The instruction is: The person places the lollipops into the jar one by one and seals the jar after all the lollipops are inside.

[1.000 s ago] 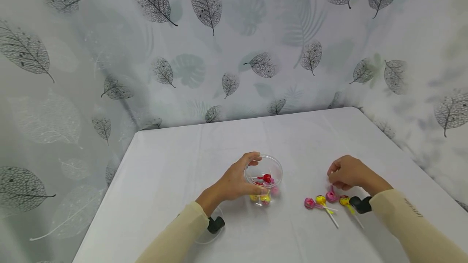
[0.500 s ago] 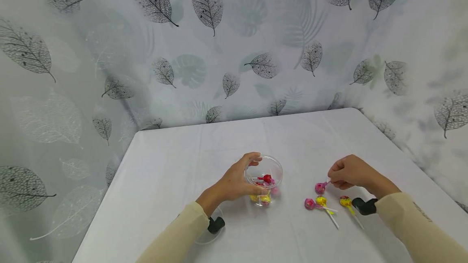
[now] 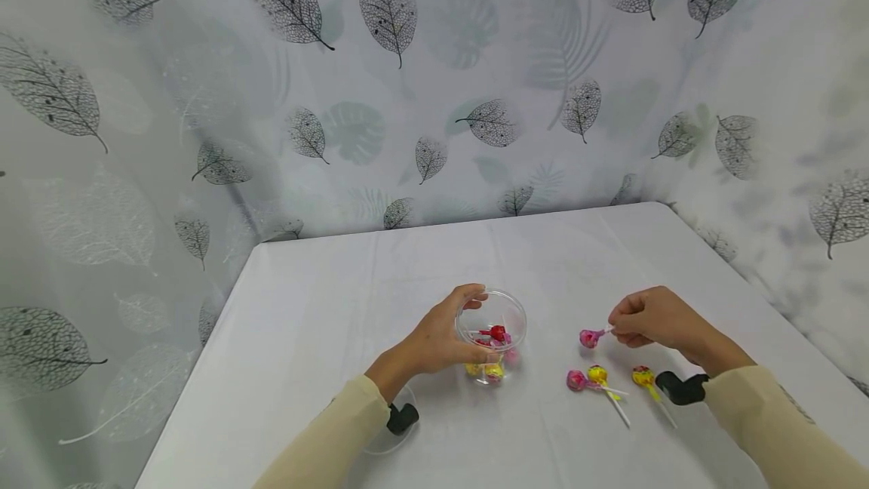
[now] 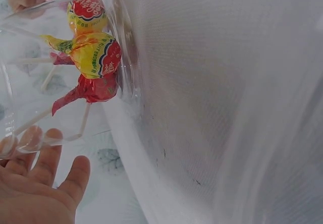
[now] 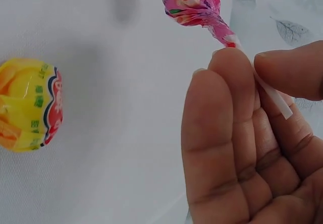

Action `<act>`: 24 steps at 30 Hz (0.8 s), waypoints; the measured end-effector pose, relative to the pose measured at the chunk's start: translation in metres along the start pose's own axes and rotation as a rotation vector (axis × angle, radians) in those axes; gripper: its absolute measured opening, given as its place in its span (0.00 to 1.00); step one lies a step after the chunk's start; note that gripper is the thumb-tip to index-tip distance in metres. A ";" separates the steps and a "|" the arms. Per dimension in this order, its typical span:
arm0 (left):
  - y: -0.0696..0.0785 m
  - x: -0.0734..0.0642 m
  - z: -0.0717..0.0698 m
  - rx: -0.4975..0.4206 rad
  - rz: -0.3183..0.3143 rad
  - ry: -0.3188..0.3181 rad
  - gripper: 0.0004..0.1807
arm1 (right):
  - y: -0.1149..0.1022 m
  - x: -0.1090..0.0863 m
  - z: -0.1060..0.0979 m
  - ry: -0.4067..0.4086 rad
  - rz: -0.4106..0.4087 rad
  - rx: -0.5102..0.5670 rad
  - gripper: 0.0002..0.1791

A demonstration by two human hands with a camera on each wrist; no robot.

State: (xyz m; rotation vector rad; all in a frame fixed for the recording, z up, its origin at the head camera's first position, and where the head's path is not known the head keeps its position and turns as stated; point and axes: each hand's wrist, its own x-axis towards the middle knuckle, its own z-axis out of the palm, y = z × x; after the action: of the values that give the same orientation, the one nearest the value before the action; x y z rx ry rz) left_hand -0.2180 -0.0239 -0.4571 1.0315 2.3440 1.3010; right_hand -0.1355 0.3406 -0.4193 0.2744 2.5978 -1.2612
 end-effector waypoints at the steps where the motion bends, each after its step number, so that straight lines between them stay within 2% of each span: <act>1: 0.000 0.000 0.000 -0.001 0.001 0.000 0.54 | 0.000 -0.001 0.000 0.005 -0.001 0.002 0.11; 10: -0.002 0.002 0.000 -0.025 0.041 -0.003 0.53 | -0.007 -0.008 0.003 0.028 -0.059 0.043 0.12; 24: -0.002 0.003 0.000 -0.023 0.040 -0.003 0.53 | -0.027 -0.014 0.004 0.066 -0.147 0.077 0.13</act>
State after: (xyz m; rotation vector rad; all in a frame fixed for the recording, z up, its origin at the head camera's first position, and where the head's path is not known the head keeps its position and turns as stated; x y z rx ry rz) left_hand -0.2211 -0.0227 -0.4588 1.0779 2.3124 1.3364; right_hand -0.1286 0.3204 -0.3977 0.1434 2.6708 -1.4268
